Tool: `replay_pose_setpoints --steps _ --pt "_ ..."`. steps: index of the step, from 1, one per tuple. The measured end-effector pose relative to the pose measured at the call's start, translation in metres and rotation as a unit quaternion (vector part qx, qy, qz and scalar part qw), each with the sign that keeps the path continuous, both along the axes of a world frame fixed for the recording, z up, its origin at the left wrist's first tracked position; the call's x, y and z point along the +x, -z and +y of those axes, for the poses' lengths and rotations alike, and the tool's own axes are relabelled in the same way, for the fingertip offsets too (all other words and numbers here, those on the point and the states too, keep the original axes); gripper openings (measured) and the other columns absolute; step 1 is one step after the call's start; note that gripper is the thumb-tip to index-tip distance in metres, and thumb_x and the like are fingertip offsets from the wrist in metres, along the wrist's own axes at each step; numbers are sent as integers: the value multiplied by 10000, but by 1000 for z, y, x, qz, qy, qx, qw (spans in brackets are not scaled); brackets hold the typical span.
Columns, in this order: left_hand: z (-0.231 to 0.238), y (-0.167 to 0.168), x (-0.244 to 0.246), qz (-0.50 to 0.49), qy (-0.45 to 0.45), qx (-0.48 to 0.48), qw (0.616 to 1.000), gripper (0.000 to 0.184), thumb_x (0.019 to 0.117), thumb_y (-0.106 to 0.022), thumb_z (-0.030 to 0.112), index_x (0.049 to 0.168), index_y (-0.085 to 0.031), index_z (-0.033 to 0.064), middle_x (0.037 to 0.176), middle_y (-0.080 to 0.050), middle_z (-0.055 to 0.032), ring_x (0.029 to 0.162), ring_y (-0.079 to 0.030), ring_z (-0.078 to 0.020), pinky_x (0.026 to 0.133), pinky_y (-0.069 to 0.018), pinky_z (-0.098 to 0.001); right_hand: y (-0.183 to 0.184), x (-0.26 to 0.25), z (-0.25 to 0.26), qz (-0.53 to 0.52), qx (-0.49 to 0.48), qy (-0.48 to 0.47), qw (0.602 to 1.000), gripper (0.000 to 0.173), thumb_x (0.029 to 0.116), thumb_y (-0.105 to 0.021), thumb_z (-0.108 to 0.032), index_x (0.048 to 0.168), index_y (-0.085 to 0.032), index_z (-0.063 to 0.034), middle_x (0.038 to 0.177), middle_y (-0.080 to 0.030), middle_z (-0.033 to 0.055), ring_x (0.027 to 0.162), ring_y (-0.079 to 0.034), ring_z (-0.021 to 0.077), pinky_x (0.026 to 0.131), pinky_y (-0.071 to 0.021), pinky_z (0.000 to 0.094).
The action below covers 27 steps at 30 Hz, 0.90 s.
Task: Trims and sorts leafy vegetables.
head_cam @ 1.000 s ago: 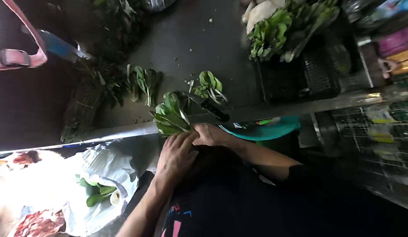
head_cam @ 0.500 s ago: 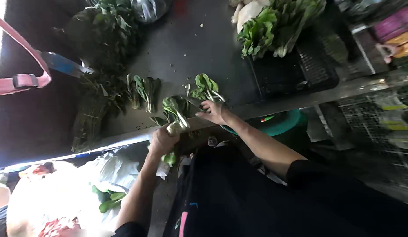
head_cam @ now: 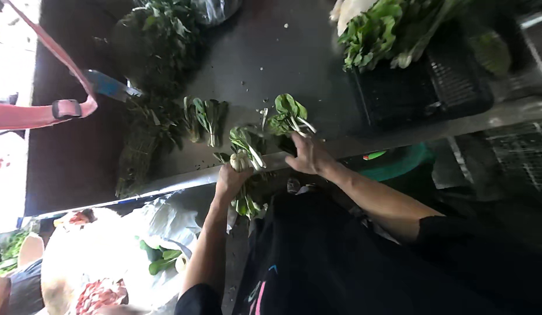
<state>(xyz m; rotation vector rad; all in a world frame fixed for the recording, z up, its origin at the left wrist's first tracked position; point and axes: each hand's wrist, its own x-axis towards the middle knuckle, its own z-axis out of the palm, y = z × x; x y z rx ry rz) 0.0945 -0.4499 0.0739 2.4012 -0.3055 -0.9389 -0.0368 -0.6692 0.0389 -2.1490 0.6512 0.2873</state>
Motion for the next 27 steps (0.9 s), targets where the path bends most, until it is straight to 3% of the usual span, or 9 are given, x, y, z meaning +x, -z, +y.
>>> replay_pose_setpoints --steps 4,6,8,10,12,16,19,24,27 --pt "-31 -4 -5 -25 101 107 989 333 898 -782 357 1033 -726 57 971 -726 -151 945 -700 -311 872 -544 -575 -20 -6 29 -50 -24 -77 995 499 920 -677 -480 1251 -612 -112 885 -713 121 837 -719 323 733 -577 574" --pt "-40 -7 -10 -48 158 101 981 314 935 -753 315 1098 -732 48 1047 -727 -181 1020 -692 -342 937 -522 -591 -23 -6 34 -34 -29 -103 994 484 963 -630 -513 1239 -608 -116 890 -707 122 861 -719 325 752 -573 560" --pt "-48 -7 -12 -74 193 118 971 298 925 -751 322 1076 -738 65 1037 -727 -182 1018 -691 -360 920 -525 -615 -16 -8 32 -34 -21 -93 995 478 972 -639 -500 1221 -614 -93 911 -706 140 880 -719 336 765 -579 558" --pt "-59 -8 -16 -72 190 181 962 344 888 -756 384 1029 -731 71 999 -722 -186 985 -695 -378 869 -531 -632 -4 -16 24 -19 6 -62 998 505 972 -660 -497 1249 -615 -78 964 -710 161 918 -718 342 809 -579 558" --pt "-66 -7 -19 -57 180 207 960 408 863 -770 392 1098 -706 65 1032 -710 -203 1005 -685 -396 867 -527 -643 7 -28 17 34 40 -34 998 506 981 -652 -484 1311 -613 -102 996 -719 170 916 -719 348 824 -568 570" --pt "-66 -4 -24 -51 154 170 972 451 847 -796 386 1166 -698 82 1036 -715 -188 998 -691 -371 873 -533 -628 51 -62 1 132 101 51 985 472 1003 -606 -496 1280 -641 -116 1052 -710 198 986 -695 393 852 -535 641" --pt "-61 -6 -15 -64 145 146 976 441 869 -786 393 1190 -698 103 1019 -720 -179 973 -695 -371 851 -535 -633 53 -75 -8 162 96 63 980 462 1022 -566 -497 1252 -652 -107 1066 -711 180 1012 -692 372 877 -532 624" --pt "-65 -4 -13 -65 150 126 978 409 859 -801 363 1152 -699 95 982 -717 -168 935 -696 -356 827 -538 -629 7 -50 8 52 72 42 995 469 998 -620 -481 1258 -642 -91 954 -712 169 907 -711 351 811 -563 590" --pt "-62 0 -16 -28 116 52 992 354 846 -833 281 1082 -691 58 944 -713 -132 890 -696 -277 824 -560 -544 -12 -39 23 -77 36 17 996 492 981 -634 -453 1316 -620 -92 865 -716 127 822 -718 307 753 -574 547"
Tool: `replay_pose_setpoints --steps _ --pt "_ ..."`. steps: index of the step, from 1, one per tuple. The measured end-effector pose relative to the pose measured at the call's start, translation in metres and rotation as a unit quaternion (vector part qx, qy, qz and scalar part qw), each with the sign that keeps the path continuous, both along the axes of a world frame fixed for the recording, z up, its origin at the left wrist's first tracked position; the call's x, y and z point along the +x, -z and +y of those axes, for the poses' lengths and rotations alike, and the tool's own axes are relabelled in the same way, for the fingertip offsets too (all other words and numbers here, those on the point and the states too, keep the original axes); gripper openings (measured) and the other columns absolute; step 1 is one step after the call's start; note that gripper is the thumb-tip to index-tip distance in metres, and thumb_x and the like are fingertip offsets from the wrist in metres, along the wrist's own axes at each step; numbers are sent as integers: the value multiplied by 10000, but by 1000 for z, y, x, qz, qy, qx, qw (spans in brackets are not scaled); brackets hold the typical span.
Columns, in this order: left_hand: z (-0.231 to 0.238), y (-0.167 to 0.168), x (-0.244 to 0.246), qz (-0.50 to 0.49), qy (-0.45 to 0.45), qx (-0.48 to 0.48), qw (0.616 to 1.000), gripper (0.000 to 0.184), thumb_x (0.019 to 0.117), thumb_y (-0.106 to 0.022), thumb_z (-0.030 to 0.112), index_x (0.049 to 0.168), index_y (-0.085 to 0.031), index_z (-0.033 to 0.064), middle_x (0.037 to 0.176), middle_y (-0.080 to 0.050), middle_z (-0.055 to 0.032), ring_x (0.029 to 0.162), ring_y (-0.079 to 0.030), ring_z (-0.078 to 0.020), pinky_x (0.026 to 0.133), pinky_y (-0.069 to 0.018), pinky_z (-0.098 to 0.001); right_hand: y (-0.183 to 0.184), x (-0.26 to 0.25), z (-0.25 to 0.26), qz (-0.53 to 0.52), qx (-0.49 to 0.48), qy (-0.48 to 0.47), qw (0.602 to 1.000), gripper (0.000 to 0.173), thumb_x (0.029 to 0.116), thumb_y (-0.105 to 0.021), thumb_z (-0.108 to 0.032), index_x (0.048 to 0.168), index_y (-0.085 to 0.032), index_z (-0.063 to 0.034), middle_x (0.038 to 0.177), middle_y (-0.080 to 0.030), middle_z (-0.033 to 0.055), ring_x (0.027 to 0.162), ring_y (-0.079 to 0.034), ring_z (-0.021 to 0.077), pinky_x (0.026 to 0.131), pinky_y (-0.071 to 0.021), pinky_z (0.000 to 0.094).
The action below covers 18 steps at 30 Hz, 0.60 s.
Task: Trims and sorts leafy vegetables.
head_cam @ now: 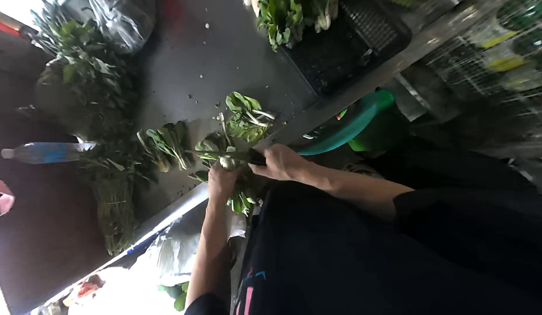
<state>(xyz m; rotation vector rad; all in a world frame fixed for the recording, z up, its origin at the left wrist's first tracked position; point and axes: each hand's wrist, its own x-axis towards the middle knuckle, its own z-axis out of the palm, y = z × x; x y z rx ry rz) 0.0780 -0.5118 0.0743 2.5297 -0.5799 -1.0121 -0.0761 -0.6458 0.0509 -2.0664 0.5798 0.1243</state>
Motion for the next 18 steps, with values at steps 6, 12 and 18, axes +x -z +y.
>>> replay_pose_setpoints --steps 6,12,18 --pt "10 -14 -7 86 -48 -118 988 255 846 -823 114 1073 -716 67 914 -725 -40 824 -687 -108 764 -588 -328 7 1 9 -66 -104 -32 992 476 923 -705 -481 1157 -642 -71 868 -705 128 799 -724 321 684 -586 535" --pt "12 -18 -2 89 -24 -84 992 247 812 -844 165 1023 -732 101 885 -723 -42 797 -687 -130 737 -581 -371 21 -1 3 -85 -89 -38 992 481 900 -738 -466 1193 -650 -95 832 -710 107 772 -724 301 682 -586 531" --pt "13 -7 -2 137 -45 -98 985 364 780 -876 202 1078 -711 75 914 -729 -79 824 -701 -170 762 -593 -404 22 -8 7 -70 -17 -21 997 415 908 -742 -412 1125 -649 -71 838 -700 119 785 -714 301 701 -580 538"
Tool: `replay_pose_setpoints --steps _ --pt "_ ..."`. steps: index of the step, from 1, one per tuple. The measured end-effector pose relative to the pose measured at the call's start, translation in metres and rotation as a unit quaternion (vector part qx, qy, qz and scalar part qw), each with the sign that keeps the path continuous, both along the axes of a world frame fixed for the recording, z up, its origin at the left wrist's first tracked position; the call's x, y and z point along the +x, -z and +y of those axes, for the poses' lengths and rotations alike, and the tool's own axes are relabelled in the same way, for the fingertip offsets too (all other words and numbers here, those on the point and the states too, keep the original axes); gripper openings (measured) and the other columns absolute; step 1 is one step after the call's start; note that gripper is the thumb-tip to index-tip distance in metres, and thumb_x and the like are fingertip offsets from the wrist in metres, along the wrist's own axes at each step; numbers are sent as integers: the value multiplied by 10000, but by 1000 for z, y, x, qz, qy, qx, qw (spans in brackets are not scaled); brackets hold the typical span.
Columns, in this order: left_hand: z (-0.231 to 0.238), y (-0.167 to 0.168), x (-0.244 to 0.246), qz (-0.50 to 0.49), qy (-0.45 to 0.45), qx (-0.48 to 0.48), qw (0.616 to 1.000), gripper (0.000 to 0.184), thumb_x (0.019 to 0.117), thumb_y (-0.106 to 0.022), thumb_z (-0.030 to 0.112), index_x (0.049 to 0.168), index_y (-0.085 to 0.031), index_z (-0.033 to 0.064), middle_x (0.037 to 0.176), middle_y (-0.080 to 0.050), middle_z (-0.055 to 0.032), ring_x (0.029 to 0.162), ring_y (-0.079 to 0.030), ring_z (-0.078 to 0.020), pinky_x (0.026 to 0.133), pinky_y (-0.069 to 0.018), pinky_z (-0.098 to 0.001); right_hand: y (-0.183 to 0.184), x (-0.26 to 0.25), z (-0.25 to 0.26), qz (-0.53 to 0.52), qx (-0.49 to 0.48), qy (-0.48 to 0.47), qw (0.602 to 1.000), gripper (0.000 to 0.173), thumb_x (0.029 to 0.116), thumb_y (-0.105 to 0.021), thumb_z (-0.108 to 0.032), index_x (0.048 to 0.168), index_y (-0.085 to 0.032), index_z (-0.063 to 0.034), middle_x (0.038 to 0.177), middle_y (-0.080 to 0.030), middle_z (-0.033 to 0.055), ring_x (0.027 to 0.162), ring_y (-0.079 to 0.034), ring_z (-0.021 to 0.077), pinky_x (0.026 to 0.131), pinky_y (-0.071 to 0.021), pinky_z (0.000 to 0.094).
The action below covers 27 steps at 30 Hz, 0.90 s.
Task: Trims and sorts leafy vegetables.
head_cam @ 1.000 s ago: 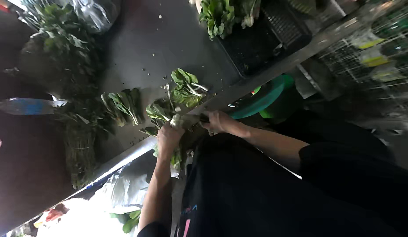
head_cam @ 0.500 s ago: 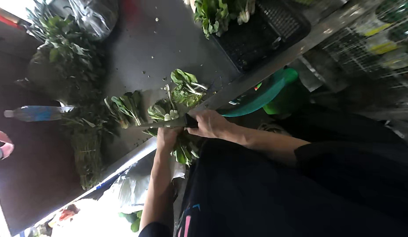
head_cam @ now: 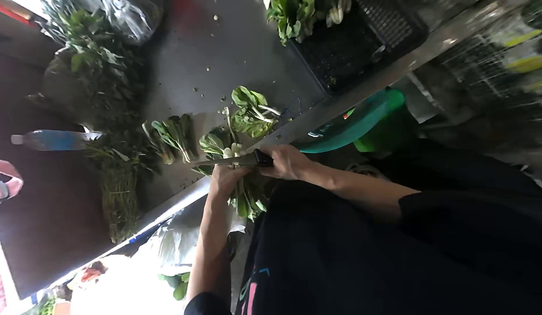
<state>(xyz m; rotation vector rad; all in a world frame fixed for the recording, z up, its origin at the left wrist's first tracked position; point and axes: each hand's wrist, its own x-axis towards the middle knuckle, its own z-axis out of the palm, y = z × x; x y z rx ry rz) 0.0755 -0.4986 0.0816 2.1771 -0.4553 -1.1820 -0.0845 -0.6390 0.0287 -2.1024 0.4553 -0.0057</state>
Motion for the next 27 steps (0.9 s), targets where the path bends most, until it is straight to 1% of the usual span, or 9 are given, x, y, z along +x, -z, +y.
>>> replay_pose_setpoints --steps 3,5,8,10,12,14,18,22,27 --pt "2 3 1 35 -38 -54 997 396 787 -872 186 1095 -675 33 893 -728 -104 790 -712 -186 732 -613 -388 -6 2 8 -78 91 47 992 292 909 -709 -304 1088 -680 -77 795 -688 58 708 -680 174 636 -573 420" --pt "2 3 3 35 -57 -79 995 413 801 -859 186 1123 -657 28 896 -719 -104 774 -704 -186 713 -610 -376 -10 9 11 -119 156 90 976 298 888 -691 -262 1114 -686 -69 829 -683 40 713 -651 121 641 -563 362" --pt "2 5 5 -13 -45 -60 997 460 804 -831 166 1189 -617 35 931 -702 -109 804 -695 -188 728 -603 -398 -16 21 12 -117 237 131 955 528 869 -763 -391 1281 -648 -82 971 -713 48 808 -672 129 737 -589 377" --pt "-1 3 3 -63 1 -16 998 560 804 -837 142 1294 -579 62 1028 -701 -128 908 -695 -217 812 -592 -461 -19 32 14 -94 216 155 959 621 819 -816 -511 1236 -655 -81 945 -702 55 795 -662 149 724 -578 393" --pt "-4 0 -1 -102 31 12 994 649 791 -855 149 1361 -548 92 1077 -698 -137 975 -688 -244 866 -573 -507 -22 40 15 -76 182 167 966 618 816 -838 -510 1185 -674 -42 914 -707 100 794 -681 194 730 -581 430" --pt "-3 0 -2 -118 24 16 993 626 786 -865 171 1333 -571 87 1052 -698 -144 957 -685 -259 857 -563 -526 -25 45 15 -68 172 174 967 556 829 -838 -484 1123 -695 -36 847 -699 101 735 -675 199 685 -571 428" --pt "7 1 2 -121 3 -16 992 488 777 -868 254 1173 -649 72 915 -696 -85 817 -680 -186 765 -574 -456 -32 45 14 -75 197 172 962 457 849 -836 -433 1075 -709 -57 808 -686 70 668 -643 155 637 -556 384" --pt "14 1 5 -136 17 -21 990 523 748 -880 318 1170 -663 98 912 -702 -72 820 -684 -181 768 -575 -468 -33 45 19 -100 197 178 959 400 862 -835 -368 1094 -719 -64 881 -719 57 744 -678 129 703 -579 361" --pt "18 0 6 -136 37 -27 990 529 733 -899 290 1167 -667 95 908 -704 -65 813 -684 -173 767 -579 -450 -33 42 23 -125 189 185 956 385 854 -840 -369 1057 -715 -67 835 -697 36 702 -648 102 659 -563 327"
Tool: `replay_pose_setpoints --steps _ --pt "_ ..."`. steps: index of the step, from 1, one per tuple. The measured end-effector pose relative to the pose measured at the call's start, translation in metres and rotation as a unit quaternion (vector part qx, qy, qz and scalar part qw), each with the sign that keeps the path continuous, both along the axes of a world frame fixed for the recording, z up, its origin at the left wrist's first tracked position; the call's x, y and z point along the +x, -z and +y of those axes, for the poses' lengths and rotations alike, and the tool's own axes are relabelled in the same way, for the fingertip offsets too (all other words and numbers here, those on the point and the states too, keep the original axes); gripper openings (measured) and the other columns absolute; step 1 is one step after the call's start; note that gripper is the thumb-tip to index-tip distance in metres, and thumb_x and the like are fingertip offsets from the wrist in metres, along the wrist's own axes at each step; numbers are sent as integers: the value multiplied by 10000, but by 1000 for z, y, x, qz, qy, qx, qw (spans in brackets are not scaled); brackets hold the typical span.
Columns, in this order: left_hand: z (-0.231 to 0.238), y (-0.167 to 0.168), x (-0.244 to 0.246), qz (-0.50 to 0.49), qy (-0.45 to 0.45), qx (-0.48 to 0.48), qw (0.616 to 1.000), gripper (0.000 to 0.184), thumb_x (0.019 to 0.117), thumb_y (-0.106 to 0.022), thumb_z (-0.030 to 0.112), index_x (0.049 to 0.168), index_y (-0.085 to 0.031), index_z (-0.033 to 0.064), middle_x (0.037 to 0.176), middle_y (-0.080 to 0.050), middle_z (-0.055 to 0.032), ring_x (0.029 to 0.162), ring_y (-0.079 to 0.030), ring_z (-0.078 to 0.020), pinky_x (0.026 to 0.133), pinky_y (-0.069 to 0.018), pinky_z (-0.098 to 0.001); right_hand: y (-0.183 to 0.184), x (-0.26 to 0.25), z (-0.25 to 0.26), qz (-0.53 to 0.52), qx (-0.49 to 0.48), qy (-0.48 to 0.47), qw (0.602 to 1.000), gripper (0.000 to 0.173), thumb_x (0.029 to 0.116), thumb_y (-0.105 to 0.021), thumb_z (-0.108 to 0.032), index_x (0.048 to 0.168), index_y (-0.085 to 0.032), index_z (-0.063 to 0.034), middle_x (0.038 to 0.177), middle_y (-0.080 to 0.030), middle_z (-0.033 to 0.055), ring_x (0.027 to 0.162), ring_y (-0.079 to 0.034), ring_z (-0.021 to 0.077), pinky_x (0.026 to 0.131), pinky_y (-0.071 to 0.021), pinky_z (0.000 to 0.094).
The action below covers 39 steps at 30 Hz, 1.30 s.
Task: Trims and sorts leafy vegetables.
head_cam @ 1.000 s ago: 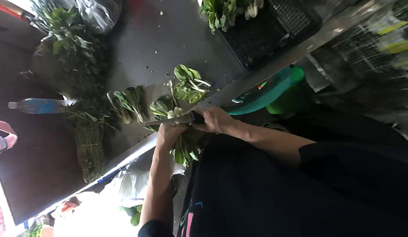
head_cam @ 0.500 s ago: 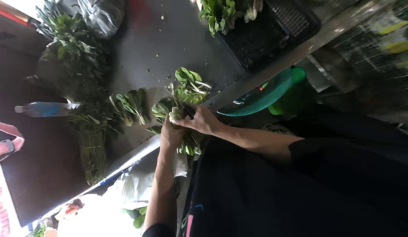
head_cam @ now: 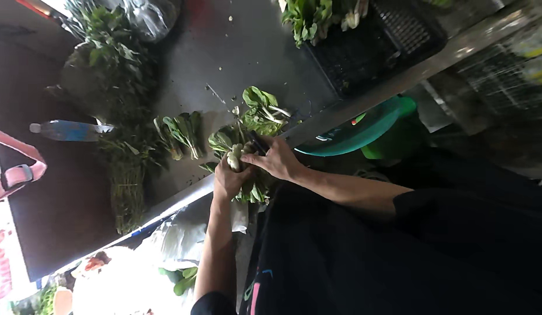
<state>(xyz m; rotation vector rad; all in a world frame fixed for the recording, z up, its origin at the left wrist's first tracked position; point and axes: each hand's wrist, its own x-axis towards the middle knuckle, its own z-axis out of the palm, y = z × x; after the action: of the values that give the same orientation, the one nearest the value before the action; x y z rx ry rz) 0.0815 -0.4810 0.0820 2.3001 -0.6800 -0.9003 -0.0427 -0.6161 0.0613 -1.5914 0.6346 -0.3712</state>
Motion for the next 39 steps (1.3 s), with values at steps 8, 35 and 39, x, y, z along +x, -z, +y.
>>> replay_pose_setpoints --steps 8,35,39 --pt "-7 -5 -9 -64 27 30 997 541 810 -851 240 1286 -643 87 984 -726 -140 902 -710 -277 830 -564 -562 3 -8 -2 -3 -27 -14 1000 465 876 -813 -395 1176 -680 -67 880 -708 44 747 -673 115 705 -586 344" --pt "-10 -35 -12 -148 125 131 972 304 868 -791 311 1076 -724 100 880 -723 -124 850 -710 -307 783 -551 -593 -4 -40 -20 179 -198 -216 939 324 956 -676 -397 991 -699 -76 784 -683 102 777 -704 278 702 -564 498" --pt "-9 -38 -13 -161 128 123 971 305 860 -800 306 1071 -713 102 870 -722 -115 842 -712 -306 775 -552 -592 -8 -43 -22 158 -210 -219 940 320 954 -682 -392 982 -697 -74 761 -672 94 749 -696 263 682 -562 480"
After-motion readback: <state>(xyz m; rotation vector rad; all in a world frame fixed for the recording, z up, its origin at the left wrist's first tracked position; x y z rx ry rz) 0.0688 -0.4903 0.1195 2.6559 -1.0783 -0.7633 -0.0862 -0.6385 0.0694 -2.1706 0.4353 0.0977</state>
